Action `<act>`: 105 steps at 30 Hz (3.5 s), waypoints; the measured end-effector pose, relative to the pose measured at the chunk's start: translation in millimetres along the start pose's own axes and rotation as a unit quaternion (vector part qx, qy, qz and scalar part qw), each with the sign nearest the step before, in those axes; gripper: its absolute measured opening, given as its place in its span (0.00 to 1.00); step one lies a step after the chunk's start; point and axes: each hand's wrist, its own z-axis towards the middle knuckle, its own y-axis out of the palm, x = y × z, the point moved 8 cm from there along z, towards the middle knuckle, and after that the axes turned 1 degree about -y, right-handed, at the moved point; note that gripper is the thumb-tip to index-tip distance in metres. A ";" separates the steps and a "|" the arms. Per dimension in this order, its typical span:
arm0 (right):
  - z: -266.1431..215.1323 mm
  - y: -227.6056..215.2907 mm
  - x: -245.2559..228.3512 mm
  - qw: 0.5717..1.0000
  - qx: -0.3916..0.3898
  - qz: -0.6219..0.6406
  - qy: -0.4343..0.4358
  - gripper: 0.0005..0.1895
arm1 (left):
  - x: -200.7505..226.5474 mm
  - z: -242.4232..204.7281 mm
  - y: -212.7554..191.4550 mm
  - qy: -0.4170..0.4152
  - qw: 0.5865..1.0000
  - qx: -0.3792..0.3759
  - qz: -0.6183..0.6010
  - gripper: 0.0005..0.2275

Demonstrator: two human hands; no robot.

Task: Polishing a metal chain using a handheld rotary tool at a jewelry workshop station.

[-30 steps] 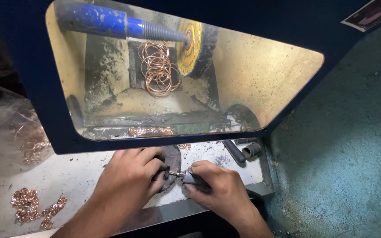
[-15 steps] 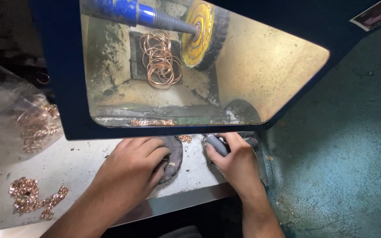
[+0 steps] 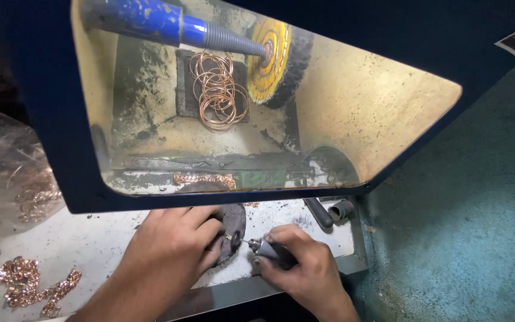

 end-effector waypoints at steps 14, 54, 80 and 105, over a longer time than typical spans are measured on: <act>2.6 5.5 -6.0 0.995 -0.010 -0.094 -0.040 0.18 | 3.4 3.0 -3.8 0.012 0.999 0.021 0.030 0.08; -2.7 2.1 -2.2 0.994 -0.007 -0.105 -0.008 0.18 | 12.4 7.3 -6.9 -0.003 0.994 0.061 0.087 0.08; 4.4 9.9 -9.4 0.995 -0.022 -0.099 -0.015 0.17 | 6.7 3.7 -6.1 0.014 0.998 0.033 0.050 0.07; -3.5 7.8 11.0 0.999 -0.004 -0.044 0.031 0.20 | 7.9 4.6 -10.3 0.022 0.998 0.038 0.036 0.08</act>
